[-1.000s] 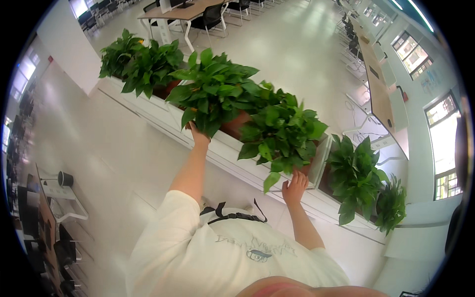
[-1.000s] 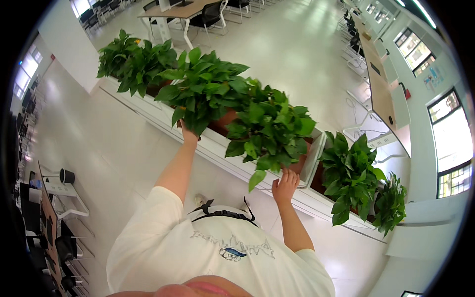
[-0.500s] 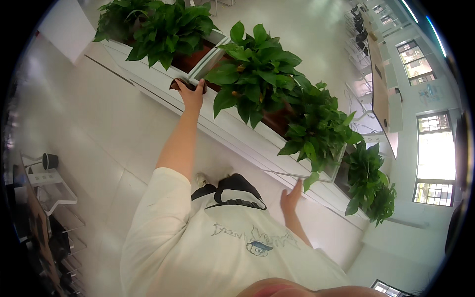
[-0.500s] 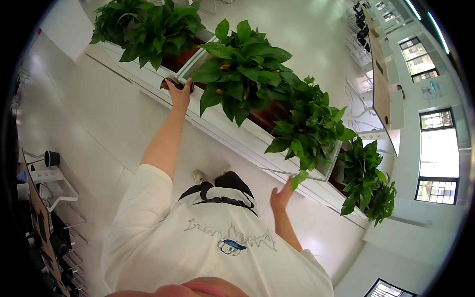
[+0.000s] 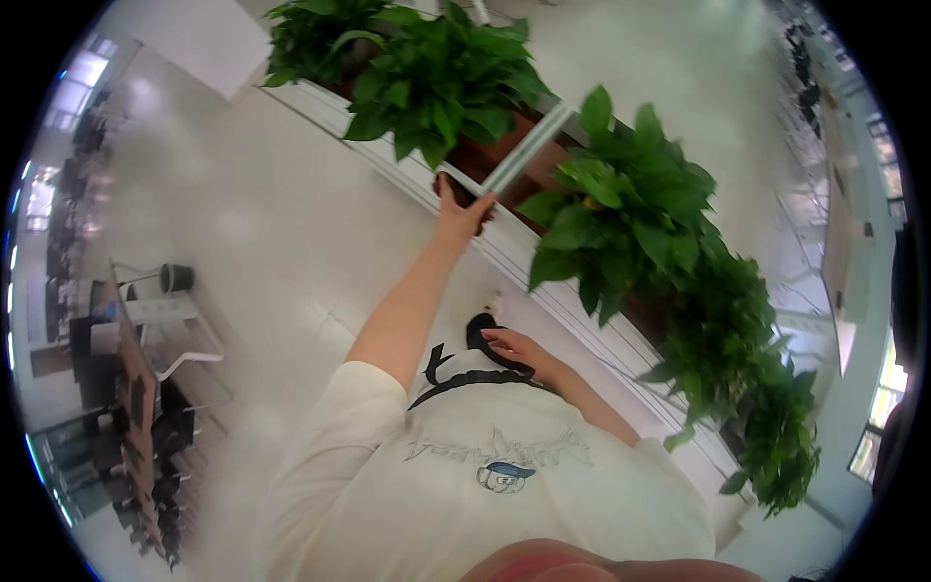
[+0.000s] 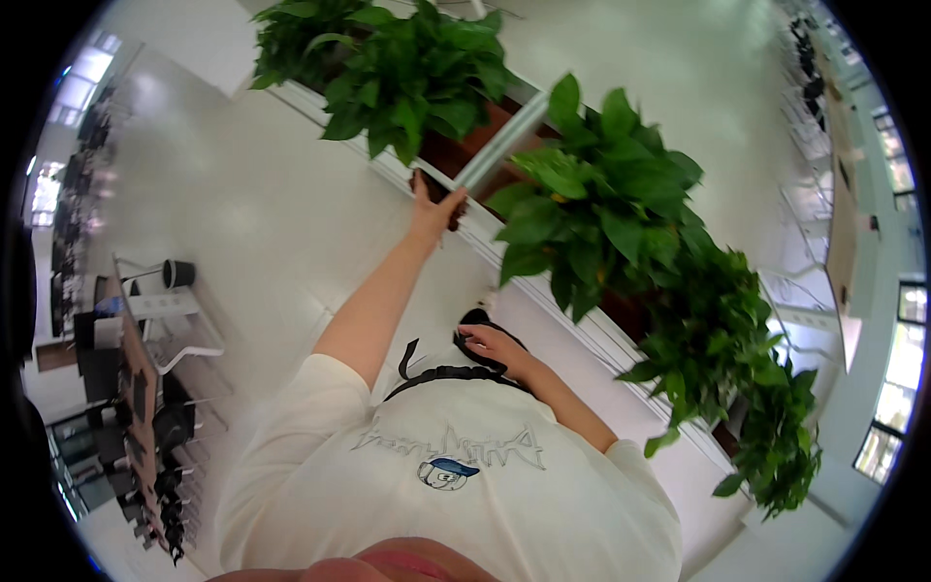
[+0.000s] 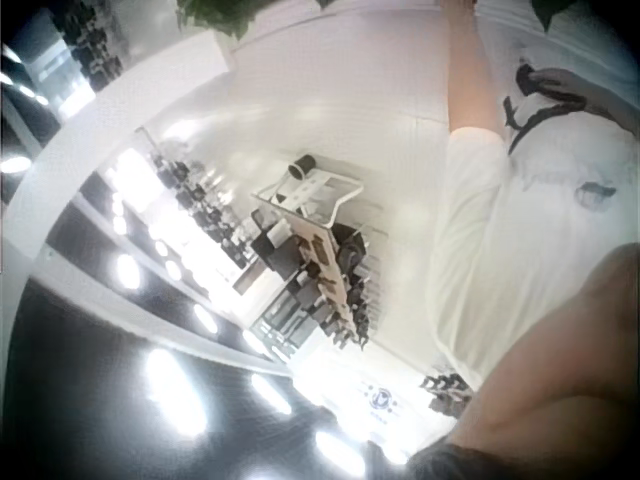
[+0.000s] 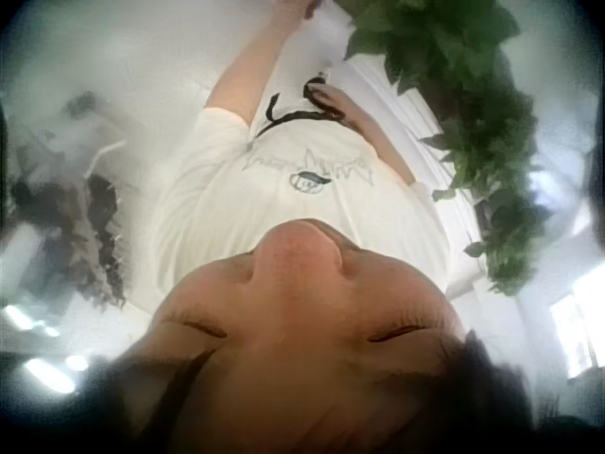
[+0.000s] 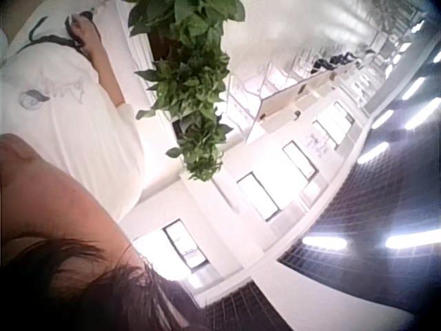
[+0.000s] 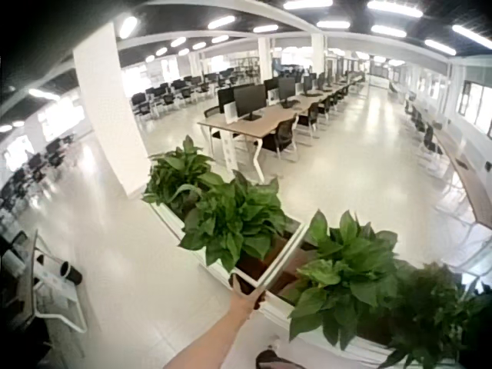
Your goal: The person wipes the exterior of a long white planter box containing green plants using a dark cloth. They move along the length of the planter, cleaning the sides and top edges in a continuous motion.
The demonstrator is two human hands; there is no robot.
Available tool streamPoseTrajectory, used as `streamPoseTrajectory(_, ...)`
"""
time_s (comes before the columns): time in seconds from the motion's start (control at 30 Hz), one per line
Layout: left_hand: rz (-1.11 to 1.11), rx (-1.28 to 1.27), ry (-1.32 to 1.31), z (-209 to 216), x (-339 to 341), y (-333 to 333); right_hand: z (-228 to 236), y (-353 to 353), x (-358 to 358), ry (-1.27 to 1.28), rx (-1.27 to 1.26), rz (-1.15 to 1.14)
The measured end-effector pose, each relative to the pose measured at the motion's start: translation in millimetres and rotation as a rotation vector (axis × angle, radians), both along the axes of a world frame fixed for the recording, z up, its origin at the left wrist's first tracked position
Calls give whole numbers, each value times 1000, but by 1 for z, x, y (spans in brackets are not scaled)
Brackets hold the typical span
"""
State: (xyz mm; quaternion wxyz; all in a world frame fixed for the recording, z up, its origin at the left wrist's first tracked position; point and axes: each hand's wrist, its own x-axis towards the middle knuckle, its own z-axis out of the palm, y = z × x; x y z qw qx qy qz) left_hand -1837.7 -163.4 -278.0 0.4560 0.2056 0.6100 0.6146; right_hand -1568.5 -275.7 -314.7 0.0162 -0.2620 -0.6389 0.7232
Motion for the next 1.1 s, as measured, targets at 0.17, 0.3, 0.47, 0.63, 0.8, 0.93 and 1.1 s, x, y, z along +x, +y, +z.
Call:
streamPoseTrajectory(0.17,-37,40,299,-2,-30,4,38,43,-71,-14,10,140)
streamPoseTrajectory(0.3,-78,-31,210,29,-30,4,68,65,-119,142,136,-125)
streamPoseTrajectory(0.47,8,41,-121,0,-62,10,97,93,-164,59,616,-232)
streamPoseTrajectory(0.63,-62,-5,-225,-19,-114,19,92,104,-201,-80,891,-318)
streamPoseTrajectory(0.8,-14,221,31,-16,-182,31,89,111,-257,-308,1072,-359)
streamPoseTrajectory(0.93,46,272,-225,-14,-271,45,87,111,-296,-468,1129,-480)
streamPoseTrajectory(1.1,-18,58,-138,-22,-370,73,77,114,-318,-663,1170,-588)
